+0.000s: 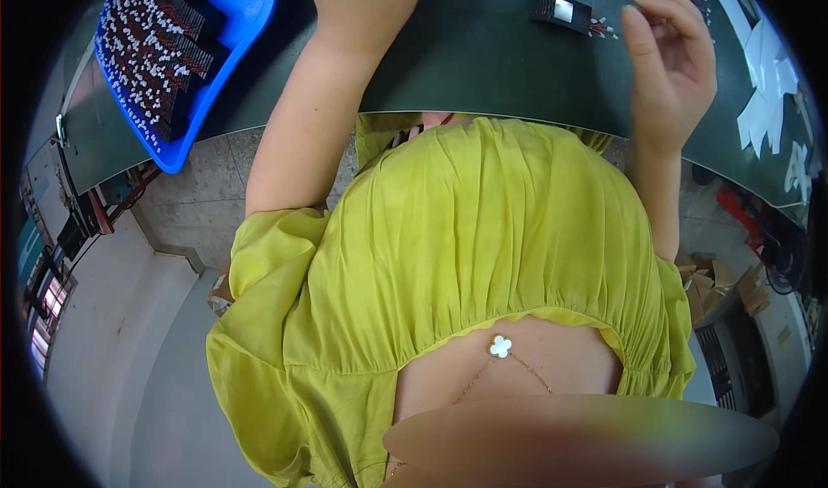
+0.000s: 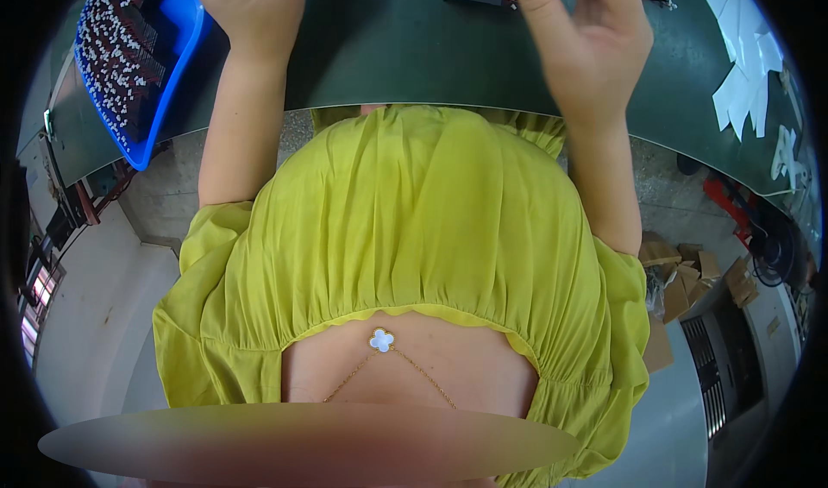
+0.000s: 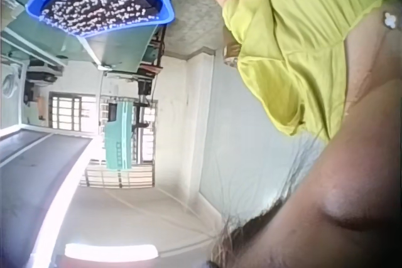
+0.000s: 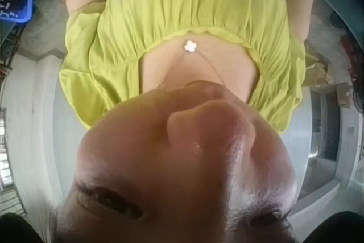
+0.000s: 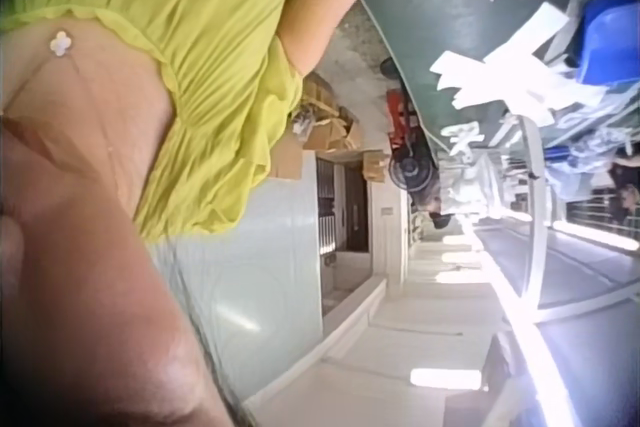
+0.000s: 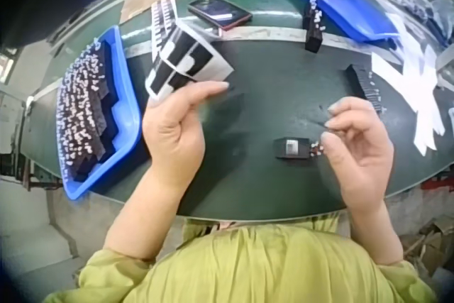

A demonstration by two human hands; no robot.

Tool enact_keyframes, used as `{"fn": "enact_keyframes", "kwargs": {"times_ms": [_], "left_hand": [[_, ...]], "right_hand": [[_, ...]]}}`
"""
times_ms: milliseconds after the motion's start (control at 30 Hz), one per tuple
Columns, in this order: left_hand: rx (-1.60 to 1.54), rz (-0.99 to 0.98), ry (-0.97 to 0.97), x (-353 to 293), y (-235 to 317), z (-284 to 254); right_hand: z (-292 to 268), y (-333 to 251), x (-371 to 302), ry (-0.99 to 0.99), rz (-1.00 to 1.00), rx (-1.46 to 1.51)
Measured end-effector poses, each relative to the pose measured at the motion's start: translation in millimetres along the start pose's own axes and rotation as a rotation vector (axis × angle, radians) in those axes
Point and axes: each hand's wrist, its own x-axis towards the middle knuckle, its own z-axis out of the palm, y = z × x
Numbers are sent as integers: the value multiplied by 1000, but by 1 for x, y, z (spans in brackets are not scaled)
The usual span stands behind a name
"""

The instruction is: Assembling and inspecting small black electronic components at a manual workstation.

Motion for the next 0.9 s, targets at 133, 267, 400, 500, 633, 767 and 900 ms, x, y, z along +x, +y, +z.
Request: {"fn": "enact_keyframes", "kwargs": {"times_ms": [133,267,400,500,633,767,900], "left_hand": [[48,77,-306,-3,15,17],[2,183,-362,-9,24,34],[-144,54,-474,-13,24,40],[-150,63,-463,-14,21,45],[-144,48,-456,-13,23,45],[-141,61,-453,-14,22,45],[-141,34,-481,-14,23,44]], "right_hand": [[-9,2,-1,25,476,250],[-11,2,5,-121,697,240],[-9,1,14,-180,826,208],[-11,-3,22,-222,845,232],[-12,-11,27,-286,882,202],[-13,-9,26,-283,886,203],[-11,-11,26,-280,889,212]]}}
